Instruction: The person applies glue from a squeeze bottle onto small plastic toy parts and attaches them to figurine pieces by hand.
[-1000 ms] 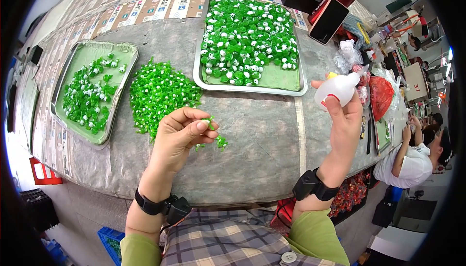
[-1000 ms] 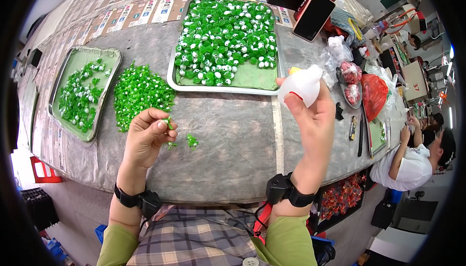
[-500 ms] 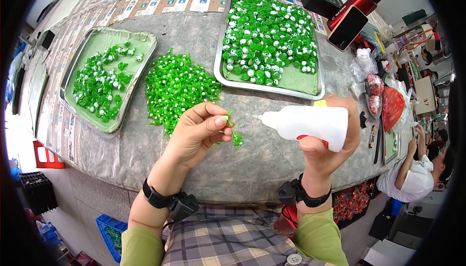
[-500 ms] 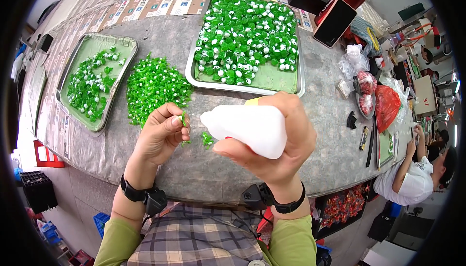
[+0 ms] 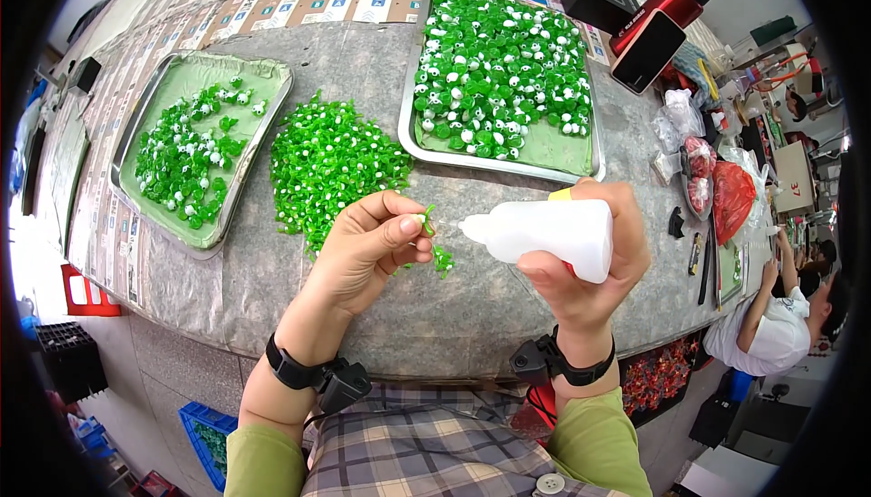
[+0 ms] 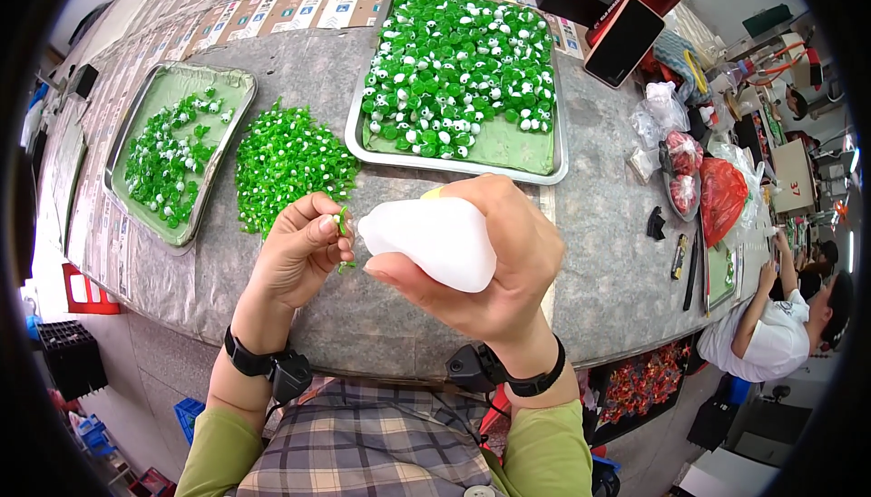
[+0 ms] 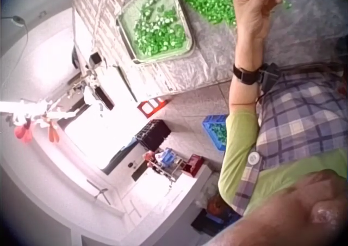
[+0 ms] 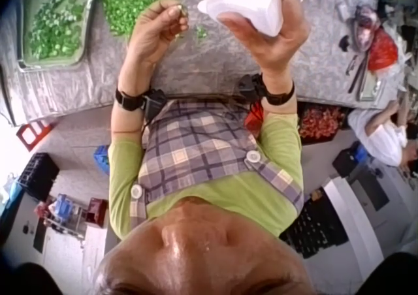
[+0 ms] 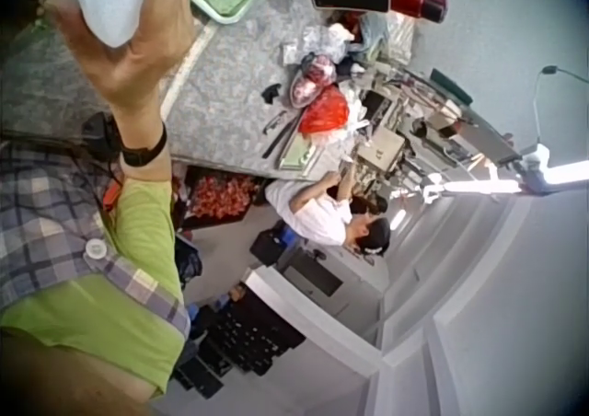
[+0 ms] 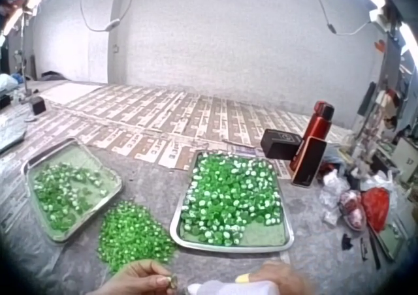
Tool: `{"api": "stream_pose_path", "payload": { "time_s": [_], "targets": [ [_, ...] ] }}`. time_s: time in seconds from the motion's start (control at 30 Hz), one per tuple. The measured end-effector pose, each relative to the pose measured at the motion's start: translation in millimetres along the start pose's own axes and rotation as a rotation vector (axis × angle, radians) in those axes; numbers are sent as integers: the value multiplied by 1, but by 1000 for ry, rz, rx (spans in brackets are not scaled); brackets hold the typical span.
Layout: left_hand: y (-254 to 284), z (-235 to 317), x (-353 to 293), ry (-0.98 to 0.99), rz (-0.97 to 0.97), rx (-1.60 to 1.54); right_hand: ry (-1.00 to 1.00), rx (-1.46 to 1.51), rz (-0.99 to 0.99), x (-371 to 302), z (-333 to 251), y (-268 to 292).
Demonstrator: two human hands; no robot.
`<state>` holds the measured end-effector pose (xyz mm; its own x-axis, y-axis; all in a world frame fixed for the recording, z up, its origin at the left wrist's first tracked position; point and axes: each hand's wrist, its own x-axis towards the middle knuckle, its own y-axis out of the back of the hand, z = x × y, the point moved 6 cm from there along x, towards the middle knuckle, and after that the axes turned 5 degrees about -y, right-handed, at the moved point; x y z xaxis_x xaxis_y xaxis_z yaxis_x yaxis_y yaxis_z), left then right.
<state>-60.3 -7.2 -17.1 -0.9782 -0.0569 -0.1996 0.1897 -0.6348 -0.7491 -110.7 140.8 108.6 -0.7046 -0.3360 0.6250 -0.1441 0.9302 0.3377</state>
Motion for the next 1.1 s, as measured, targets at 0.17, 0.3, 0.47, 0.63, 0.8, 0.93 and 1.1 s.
{"api": "stream_pose_path", "payload": {
  "time_s": [0.17,0.3,0.47,0.63,0.8,0.93,1.1],
  "targets": [
    [0,1,-1,-3,0,2,-10,0,-9,0,1,-1],
    [1,0,0,1,-11,4,-71,28,47,-1,3,6],
    [1,0,0,-2,-23,14,-52,8,27,1,4,4],
    [2,0,0,0,-15,18,-60,4,41,1,5,4],
    [2,5,0,-72,32,91,-33,37,38,0,4,9],
    [1,9,-1,-133,47,110,-62,39,1,-1,5,5],
    [1,10,-2,-144,46,116,-93,46,14,-3,8,2]
  ]
}}
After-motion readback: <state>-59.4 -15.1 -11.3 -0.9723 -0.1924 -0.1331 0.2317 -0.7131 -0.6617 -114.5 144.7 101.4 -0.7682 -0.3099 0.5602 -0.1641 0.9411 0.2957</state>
